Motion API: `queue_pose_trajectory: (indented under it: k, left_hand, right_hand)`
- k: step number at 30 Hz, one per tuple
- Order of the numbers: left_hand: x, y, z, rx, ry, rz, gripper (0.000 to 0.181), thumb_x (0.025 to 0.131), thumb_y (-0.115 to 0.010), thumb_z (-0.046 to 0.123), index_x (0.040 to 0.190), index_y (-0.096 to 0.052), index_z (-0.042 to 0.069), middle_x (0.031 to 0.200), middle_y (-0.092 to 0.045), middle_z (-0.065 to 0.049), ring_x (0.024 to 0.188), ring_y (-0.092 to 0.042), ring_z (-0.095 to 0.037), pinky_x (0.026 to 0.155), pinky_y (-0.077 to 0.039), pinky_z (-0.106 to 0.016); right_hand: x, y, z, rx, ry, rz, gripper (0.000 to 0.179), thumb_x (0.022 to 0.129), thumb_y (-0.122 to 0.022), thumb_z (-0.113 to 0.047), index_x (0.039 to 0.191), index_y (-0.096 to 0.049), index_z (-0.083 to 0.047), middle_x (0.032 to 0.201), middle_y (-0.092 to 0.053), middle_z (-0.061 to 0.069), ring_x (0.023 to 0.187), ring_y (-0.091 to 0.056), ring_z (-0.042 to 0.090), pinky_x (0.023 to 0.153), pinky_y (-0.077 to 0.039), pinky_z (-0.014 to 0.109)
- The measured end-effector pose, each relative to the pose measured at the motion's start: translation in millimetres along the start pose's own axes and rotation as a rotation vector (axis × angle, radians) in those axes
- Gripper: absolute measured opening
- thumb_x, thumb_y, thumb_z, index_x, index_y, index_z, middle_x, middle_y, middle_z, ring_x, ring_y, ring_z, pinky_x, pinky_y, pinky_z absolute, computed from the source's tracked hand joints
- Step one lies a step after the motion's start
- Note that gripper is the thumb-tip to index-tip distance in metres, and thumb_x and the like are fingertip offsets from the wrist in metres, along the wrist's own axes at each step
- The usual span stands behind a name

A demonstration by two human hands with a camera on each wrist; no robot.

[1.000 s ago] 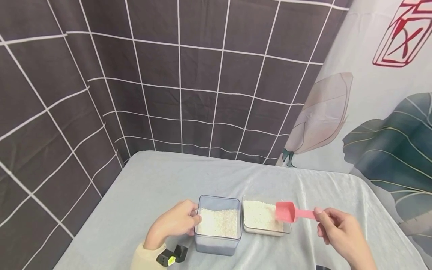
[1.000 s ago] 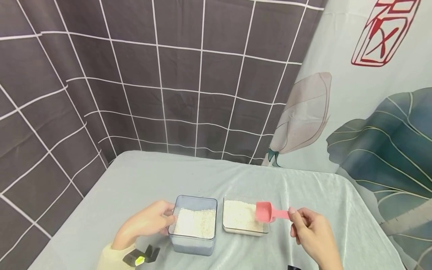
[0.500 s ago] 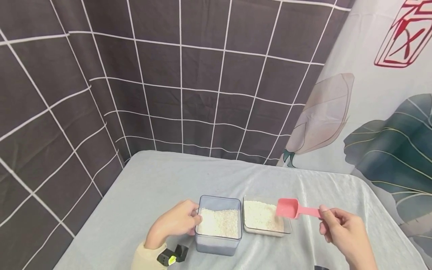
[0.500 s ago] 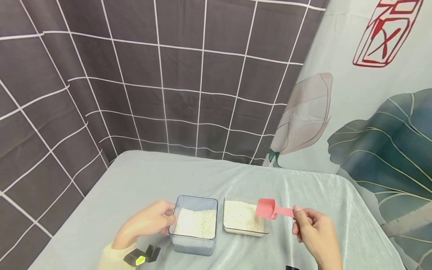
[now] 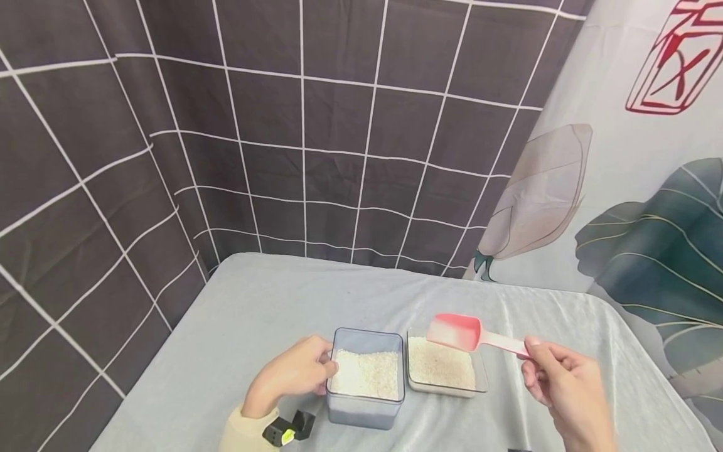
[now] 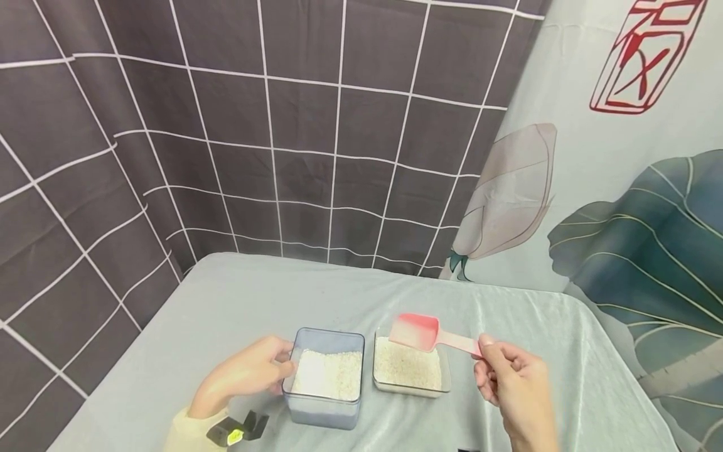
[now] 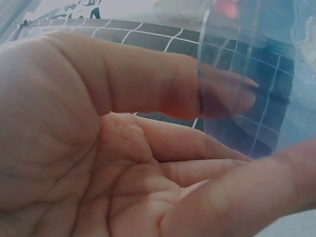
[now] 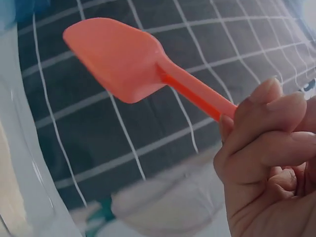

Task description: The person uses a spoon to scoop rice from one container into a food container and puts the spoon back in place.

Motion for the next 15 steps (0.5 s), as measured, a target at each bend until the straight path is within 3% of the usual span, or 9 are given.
queue_pose_trajectory:
  k: [4,8,15]
  left_hand:
    - [0.1,-0.6,0.3,-0.001,-0.004,-0.001,0.009,0.084,-0.052,0.004,0.076,-0.053,0.001,0.067,-0.052,-0.004,0.053,-0.059,-0.015,0.049,-0.052,-0.025]
    - [0.9,-0.9,0.4,0.003,-0.008,-0.001,0.014,0.084,-0.052,0.003,0.07,-0.048,0.005,0.065,-0.051,-0.003,0.053,-0.059,-0.015,0.048,-0.051,-0.026]
    - [1.4,-1.6,1.2,-0.021,-0.012,-0.008,0.007,0.083,-0.051,0.002,0.076,-0.054,0.001,0.07,-0.057,-0.008,0.055,-0.06,-0.014,0.05,-0.053,-0.025]
  right_hand:
    - [-3.6,-21.2,-6.2,0.077,0.069,-0.091,0.028,0.093,-0.05,-0.009,0.07,-0.063,-0.001,0.046,-0.05,-0.001,0.033,-0.03,0.013,0.033,-0.006,0.037]
    - [-5.9,-41.0,-6.7,0.071,0.096,-0.129,0.03,0.093,-0.05,-0.007,0.066,-0.06,0.002,0.045,-0.049,-0.001,0.033,-0.026,0.014,0.029,-0.004,0.037]
    - [-11.9,-79.8,3.5,-0.012,0.051,-0.143,0.028,0.09,-0.056,-0.011,0.071,-0.058,0.008,0.043,-0.049,0.0,0.031,-0.036,0.004,0.025,-0.009,0.037]
Point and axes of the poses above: each hand's wrist, its own x-axis towards the middle knuckle, its own y-axis out of the back of the hand, z = x × y, the point moved 8 cm from there along x, towards the middle knuckle
